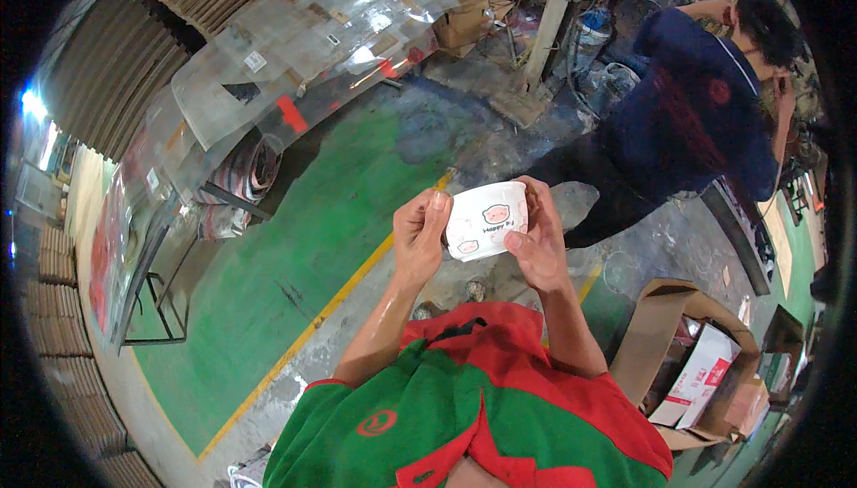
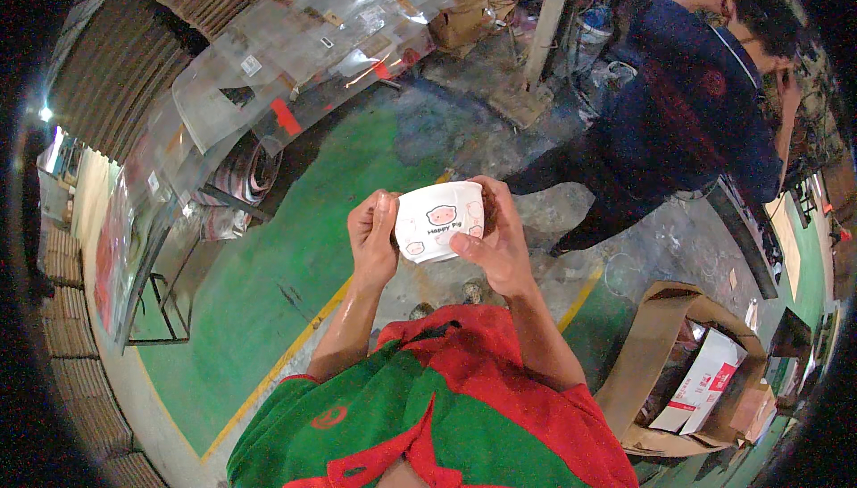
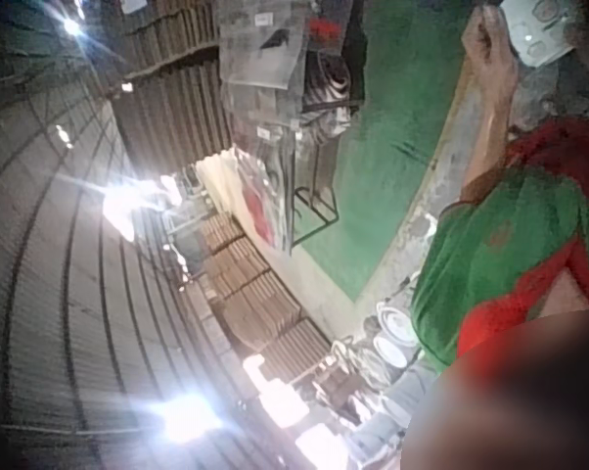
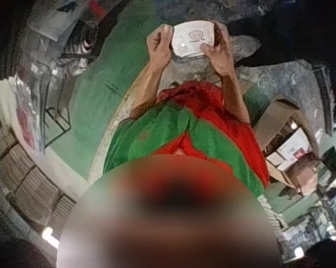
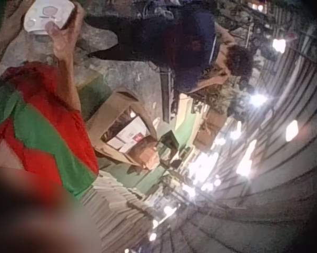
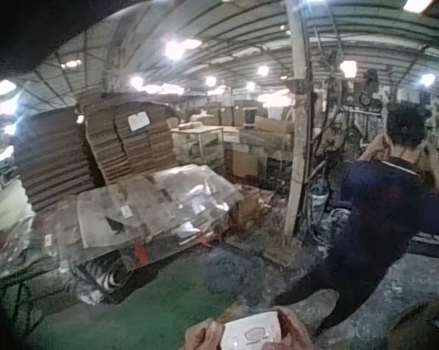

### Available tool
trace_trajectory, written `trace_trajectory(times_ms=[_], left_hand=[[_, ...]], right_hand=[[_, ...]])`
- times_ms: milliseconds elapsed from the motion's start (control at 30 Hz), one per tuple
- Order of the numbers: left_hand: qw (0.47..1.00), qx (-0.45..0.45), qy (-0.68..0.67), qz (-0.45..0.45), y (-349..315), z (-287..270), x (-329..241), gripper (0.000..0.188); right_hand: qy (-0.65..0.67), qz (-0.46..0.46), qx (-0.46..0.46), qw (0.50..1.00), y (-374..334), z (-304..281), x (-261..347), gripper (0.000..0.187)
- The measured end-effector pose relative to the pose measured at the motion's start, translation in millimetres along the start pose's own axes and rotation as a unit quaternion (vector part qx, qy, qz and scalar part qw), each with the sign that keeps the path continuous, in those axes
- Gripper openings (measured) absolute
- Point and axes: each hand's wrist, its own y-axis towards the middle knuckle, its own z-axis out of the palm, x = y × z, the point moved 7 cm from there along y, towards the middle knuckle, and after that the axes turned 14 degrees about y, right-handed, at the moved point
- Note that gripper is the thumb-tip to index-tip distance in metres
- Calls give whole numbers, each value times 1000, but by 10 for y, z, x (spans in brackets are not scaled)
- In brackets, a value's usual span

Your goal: The person searches through cardboard and debris, retrieves a small white ceramic cup, then walks to a bucket and scrubs the cup by hand. The person rinses the cup and inspects it before placing it on a stack of buckets.

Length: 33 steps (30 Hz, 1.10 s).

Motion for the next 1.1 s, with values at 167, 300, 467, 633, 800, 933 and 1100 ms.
trace_trajectory(times_ms=[167, 300, 467, 633, 800, 933, 1100], left_hand=[[1000, -2, -14, 15, 16, -4, 30, 36], [999, -3, -35, 27, 31, 10, 59, 33], [998, -10, -65, 16, 74, -6, 134, 29], [998, -35, -50, 11, 67, 52, 139, 22], [944, 66, -232, -225, -83, 282, 339, 57], [890, 64, -331, -308, -189, 299, 399, 81], [923, 7, -272, -272, -167, 173, 468, 83]], right_hand=[[0, -5, -2, 1000, 11, -1, -14, 79], [10, -13, 2, 1000, 28, -30, -55, 77], [31, -16, 6, 999, 48, -83, -129, 74], [57, -23, 13, 998, 53, -75, -137, 74], [-147, -205, 81, 964, 57, 40, 122, 64], [-328, -300, 133, 886, 4, 177, 174, 55], [-407, -296, 163, 849, -73, 304, 239, 43]])
